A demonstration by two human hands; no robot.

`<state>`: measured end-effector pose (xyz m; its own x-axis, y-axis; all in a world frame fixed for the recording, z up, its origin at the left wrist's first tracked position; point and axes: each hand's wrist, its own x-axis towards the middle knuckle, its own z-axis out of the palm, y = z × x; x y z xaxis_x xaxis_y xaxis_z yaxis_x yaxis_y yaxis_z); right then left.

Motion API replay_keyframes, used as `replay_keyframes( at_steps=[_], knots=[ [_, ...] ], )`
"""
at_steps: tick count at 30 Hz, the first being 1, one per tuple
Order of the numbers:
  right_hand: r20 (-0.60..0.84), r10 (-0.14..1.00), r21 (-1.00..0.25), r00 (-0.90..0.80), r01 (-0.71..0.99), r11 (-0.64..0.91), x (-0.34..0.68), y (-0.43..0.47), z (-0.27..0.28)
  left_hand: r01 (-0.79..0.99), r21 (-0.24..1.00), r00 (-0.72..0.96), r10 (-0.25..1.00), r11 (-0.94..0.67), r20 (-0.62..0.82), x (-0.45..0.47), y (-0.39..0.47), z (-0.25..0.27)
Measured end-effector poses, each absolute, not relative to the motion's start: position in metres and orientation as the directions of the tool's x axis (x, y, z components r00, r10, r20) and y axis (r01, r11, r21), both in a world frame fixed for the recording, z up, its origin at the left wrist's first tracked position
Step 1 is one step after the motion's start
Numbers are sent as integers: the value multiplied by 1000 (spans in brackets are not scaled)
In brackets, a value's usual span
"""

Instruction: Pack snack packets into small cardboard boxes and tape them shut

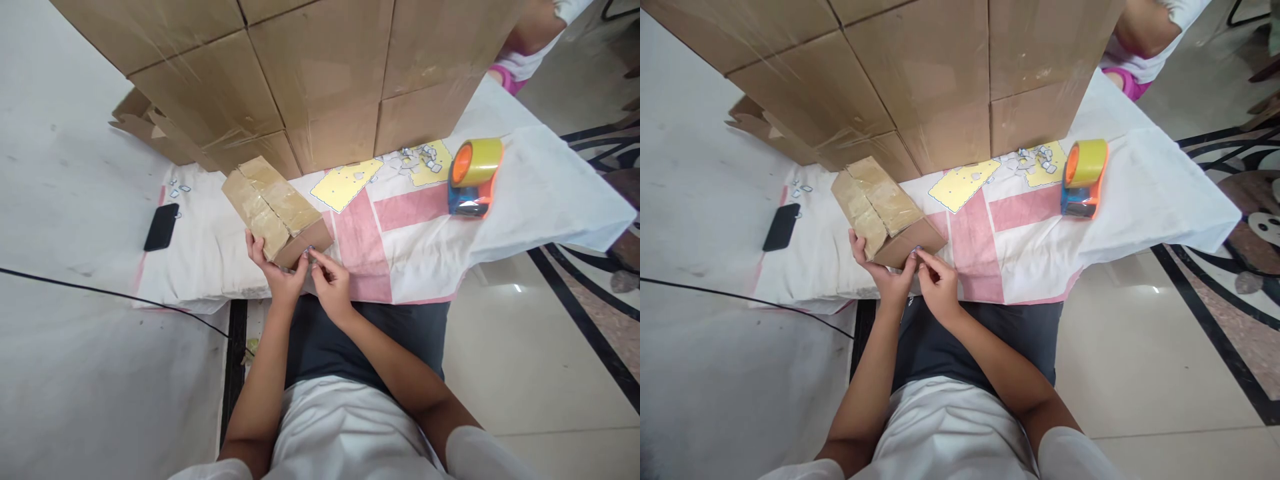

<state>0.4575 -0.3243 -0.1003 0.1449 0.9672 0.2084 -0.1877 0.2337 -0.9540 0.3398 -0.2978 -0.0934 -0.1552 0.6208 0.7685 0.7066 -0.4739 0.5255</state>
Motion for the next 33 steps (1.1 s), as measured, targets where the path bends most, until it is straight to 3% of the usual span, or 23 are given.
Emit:
replay_keyframes(
  at_steps=[6, 13, 21, 33],
  knots=[
    [448, 888, -892, 102, 109, 438, 453, -329, -107, 706, 534, -170, 621, -465, 765, 340, -299, -93],
    [369, 912, -929, 181, 116, 353, 457, -324, -106, 727, 529, -163, 638, -438, 753, 337, -300, -95],
    [444, 888, -888, 117, 186, 420, 457, -327, -108, 732, 501, -141, 617, -461, 774, 333, -297, -96],
    [413, 901, -900, 129, 209, 382, 458, -323, -111, 742, 483, -147, 590, -465, 794, 336, -294, -97]
  ],
)
